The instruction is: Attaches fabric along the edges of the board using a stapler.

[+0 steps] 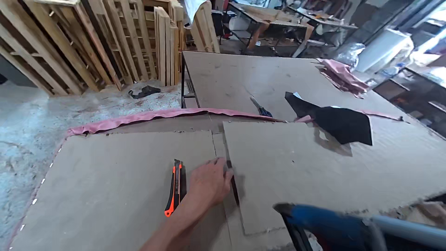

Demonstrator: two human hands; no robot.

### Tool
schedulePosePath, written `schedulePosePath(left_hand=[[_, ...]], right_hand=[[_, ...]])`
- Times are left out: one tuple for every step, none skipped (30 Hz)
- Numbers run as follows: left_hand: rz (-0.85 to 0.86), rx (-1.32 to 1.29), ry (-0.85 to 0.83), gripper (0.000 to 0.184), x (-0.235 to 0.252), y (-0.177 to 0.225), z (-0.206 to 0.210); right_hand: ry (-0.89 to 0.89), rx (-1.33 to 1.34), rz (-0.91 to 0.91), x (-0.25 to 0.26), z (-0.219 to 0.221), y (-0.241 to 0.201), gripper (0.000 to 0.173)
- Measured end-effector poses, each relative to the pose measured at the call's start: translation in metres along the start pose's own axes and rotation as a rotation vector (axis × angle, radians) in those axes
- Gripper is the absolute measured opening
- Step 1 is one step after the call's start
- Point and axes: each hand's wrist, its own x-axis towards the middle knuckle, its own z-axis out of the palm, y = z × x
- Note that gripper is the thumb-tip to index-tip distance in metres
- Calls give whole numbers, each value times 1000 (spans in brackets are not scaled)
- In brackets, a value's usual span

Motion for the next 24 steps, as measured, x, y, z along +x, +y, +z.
schedulePosePath(left_hand=[[-16, 50, 150, 50, -14, -3, -6], [-45, 109, 299, 47, -29, -14, -8], [-69, 172, 444, 46, -41, -32, -5], [-103, 214, 543, 49, -51, -51, 1], [-157, 231, 573, 54, -60, -68, 10], [-199, 243, 598, 57, -71, -79, 20], [-227, 265, 640, 58, -81, -87, 30], [-253, 284, 679, 58, -93, -89, 39], [-277, 302, 724, 58, -107, -89, 46], [-287, 323, 778, 56, -118, -91, 51], [-291, 332, 832, 54, -127, -94, 56], [-289, 330, 877, 53, -134, -99, 59], [-283, 320, 909, 51, -141, -104, 60], [-277, 305, 927, 50, -147, -110, 59], [-274, 291, 936, 49, -153, -116, 57], [-268, 284, 937, 49, -158, -121, 55], [-258, 283, 927, 50, -162, -127, 55], [-241, 281, 907, 50, -165, -132, 53], [-224, 280, 882, 50, -168, -136, 50], [-213, 279, 850, 49, -170, -139, 47], [-197, 268, 814, 49, -174, -141, 43], [-171, 242, 786, 47, -178, -144, 39], [-143, 200, 761, 45, -183, -148, 35], [-118, 162, 746, 42, -187, -152, 34]], right_hand=[[-1, 10, -26, 25, 0, -27, 37], [-55, 44, -63, 54, 0, -44, 32], [-139, 51, -79, 90, 4, -62, 34], [-225, 17, -64, 128, 12, -83, 36], [-283, -33, -36, 161, 23, -107, 34], [-309, -80, -6, 184, 34, -130, 30], [-317, -118, 8, 202, 46, -150, 28], [-331, -147, 11, 218, 58, -165, 27], [-348, -164, 6, 234, 69, -174, 26], [-365, -176, 0, 246, 78, -179, 25], [-378, -186, 9, 256, 84, -182, 24], [-386, -194, 32, 262, 88, -183, 24], [-391, -195, 58, 264, 90, -183, 23], [-393, -191, 80, 265, 92, -186, 23], [-392, -185, 95, 263, 95, -190, 22], [-396, -180, 100, 261, 101, -194, 21], [-401, -175, 95, 259, 108, -200, 20], [-405, -168, 90, 255, 119, -209, 19], [-409, -168, 80, 251, 131, -219, 19], [-414, -176, 68, 248, 144, -230, 20], [-417, -193, 57, 245, 157, -240, 20], [-424, -211, 49, 242, 170, -251, 20], [-437, -219, 41, 240, 183, -261, 20], [-444, -225, 35, 236, 196, -272, 20]])
